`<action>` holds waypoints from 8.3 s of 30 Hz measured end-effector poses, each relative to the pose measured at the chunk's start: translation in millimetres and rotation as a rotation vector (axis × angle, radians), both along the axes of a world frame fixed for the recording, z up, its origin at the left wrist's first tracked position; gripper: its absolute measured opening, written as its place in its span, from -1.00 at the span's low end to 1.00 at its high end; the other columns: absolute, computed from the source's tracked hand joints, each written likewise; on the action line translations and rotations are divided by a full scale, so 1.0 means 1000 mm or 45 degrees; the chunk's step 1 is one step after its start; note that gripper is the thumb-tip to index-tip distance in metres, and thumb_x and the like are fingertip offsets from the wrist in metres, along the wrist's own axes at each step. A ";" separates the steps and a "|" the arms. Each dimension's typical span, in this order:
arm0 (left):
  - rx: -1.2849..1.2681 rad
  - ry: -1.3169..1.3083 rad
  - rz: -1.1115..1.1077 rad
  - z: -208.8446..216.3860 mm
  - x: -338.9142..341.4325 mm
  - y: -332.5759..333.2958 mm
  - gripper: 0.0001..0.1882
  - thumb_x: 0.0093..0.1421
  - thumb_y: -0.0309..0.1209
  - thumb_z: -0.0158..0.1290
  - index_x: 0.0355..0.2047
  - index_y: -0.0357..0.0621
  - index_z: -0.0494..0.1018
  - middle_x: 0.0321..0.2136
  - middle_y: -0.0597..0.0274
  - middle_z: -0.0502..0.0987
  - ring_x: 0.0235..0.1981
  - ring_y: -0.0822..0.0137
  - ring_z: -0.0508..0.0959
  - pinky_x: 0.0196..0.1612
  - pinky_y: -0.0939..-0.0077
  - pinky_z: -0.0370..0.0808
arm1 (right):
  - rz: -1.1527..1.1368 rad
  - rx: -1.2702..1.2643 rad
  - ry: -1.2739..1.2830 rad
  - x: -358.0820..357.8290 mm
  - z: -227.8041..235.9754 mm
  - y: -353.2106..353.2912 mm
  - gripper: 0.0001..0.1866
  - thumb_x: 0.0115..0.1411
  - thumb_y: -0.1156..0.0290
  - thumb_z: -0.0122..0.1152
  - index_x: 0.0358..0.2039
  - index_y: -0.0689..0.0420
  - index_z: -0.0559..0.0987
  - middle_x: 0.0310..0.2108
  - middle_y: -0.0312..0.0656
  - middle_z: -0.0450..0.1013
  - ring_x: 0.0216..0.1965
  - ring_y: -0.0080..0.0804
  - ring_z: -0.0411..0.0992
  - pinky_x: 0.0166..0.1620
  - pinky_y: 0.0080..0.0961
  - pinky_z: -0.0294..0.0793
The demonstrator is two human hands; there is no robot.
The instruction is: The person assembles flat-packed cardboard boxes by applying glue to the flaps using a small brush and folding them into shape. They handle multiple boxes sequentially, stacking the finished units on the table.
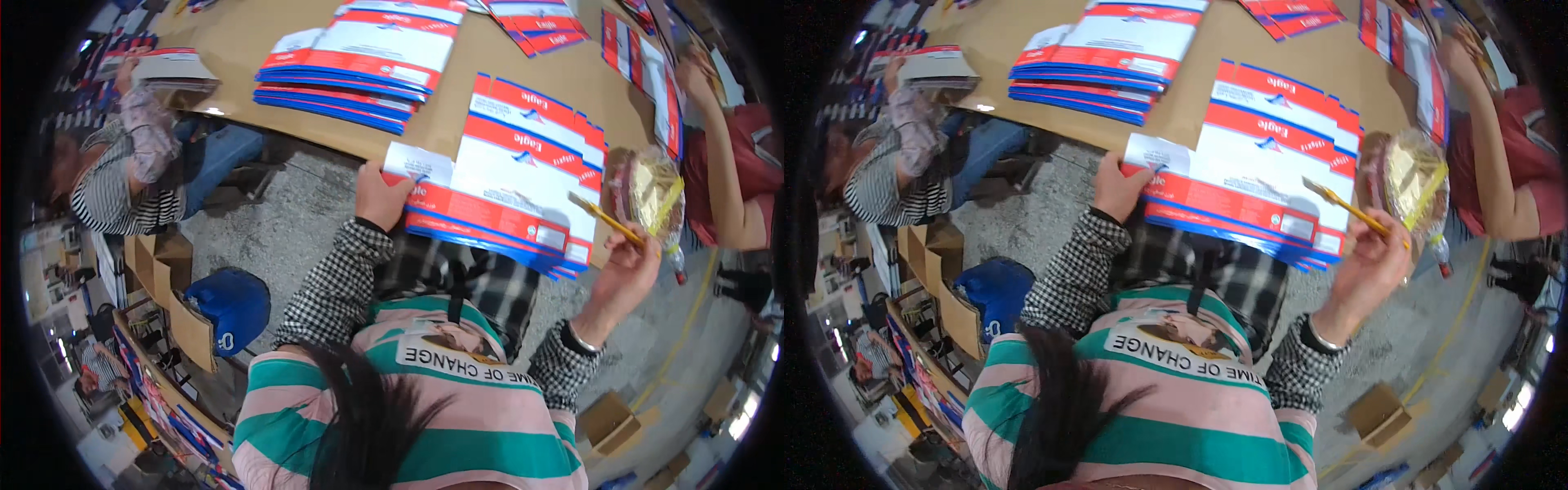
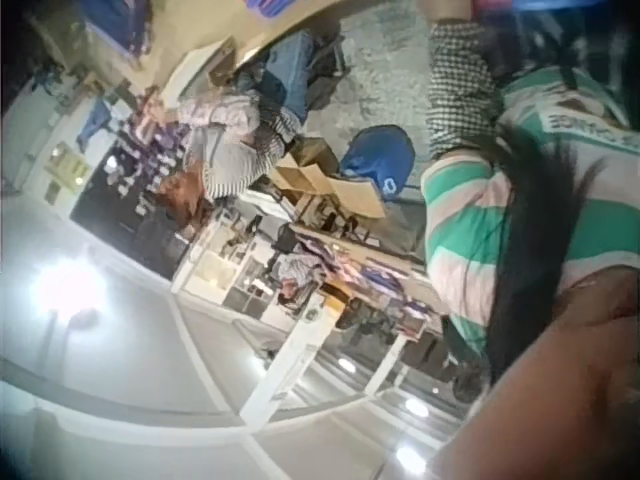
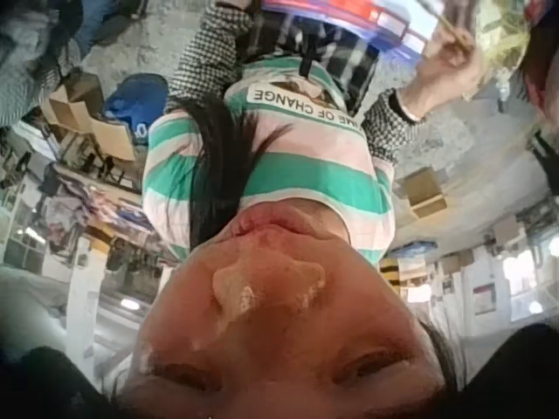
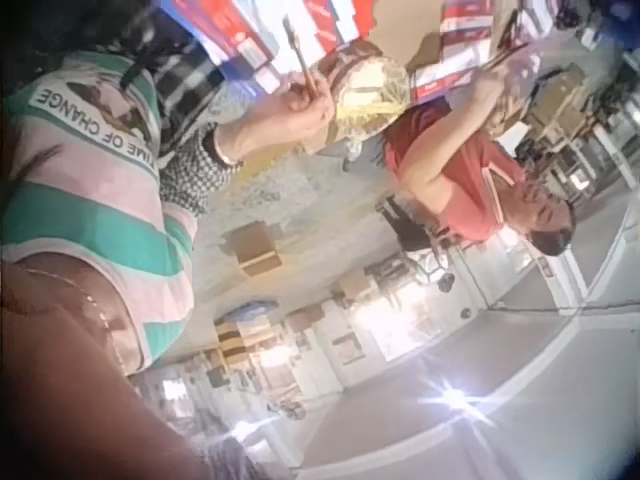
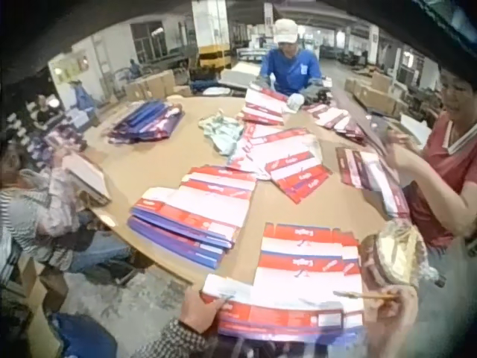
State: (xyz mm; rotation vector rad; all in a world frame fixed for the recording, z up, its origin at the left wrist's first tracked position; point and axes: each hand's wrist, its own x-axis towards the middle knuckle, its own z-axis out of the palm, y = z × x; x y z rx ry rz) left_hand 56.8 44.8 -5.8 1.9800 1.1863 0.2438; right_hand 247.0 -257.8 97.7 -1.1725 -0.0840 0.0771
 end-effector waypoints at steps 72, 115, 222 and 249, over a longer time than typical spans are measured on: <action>0.168 0.538 -1.189 0.067 0.053 -0.043 -0.09 -0.27 -0.17 0.36 0.04 -0.39 0.20 0.01 -0.17 0.22 -0.08 -0.10 0.45 -0.02 0.25 0.44 | 0.015 0.103 -0.138 -0.010 0.032 0.001 -0.68 0.28 0.29 -0.16 -0.33 0.32 0.44 -0.34 0.05 0.45 -0.46 -0.34 0.41 -0.33 -0.46 0.39; -0.109 -0.665 -0.280 0.010 0.030 -0.073 -0.86 -0.01 -0.64 -0.01 -0.37 -0.35 0.41 -0.30 0.11 0.48 -0.41 0.39 0.47 -0.34 0.61 0.43 | 0.476 -0.073 0.442 -0.042 -0.075 0.055 -0.81 0.30 0.44 -0.14 -0.31 0.30 0.41 -0.38 -0.01 0.46 -0.47 -0.39 0.46 -0.34 -0.52 0.49; -0.060 -0.709 -0.288 0.015 0.026 -0.072 -0.87 0.01 -0.60 0.02 -0.37 -0.35 0.42 -0.30 0.11 0.48 -0.43 0.38 0.47 -0.35 0.62 0.41 | 0.934 -0.340 0.045 -0.034 -0.020 0.059 -0.85 0.22 0.60 -0.15 -0.31 0.33 0.44 -0.31 -0.08 0.46 -0.35 -0.50 0.43 -0.23 -0.57 0.45; -0.111 -0.716 -0.286 0.016 0.024 -0.071 -0.85 0.00 -0.61 -0.03 -0.37 -0.37 0.43 -0.30 0.07 0.48 -0.38 0.35 0.48 -0.31 0.58 0.42 | 0.812 -0.235 0.143 -0.023 -0.034 0.057 -0.84 0.27 0.54 -0.13 -0.33 0.33 0.44 -0.33 -0.03 0.48 -0.41 -0.48 0.44 -0.31 -0.57 0.47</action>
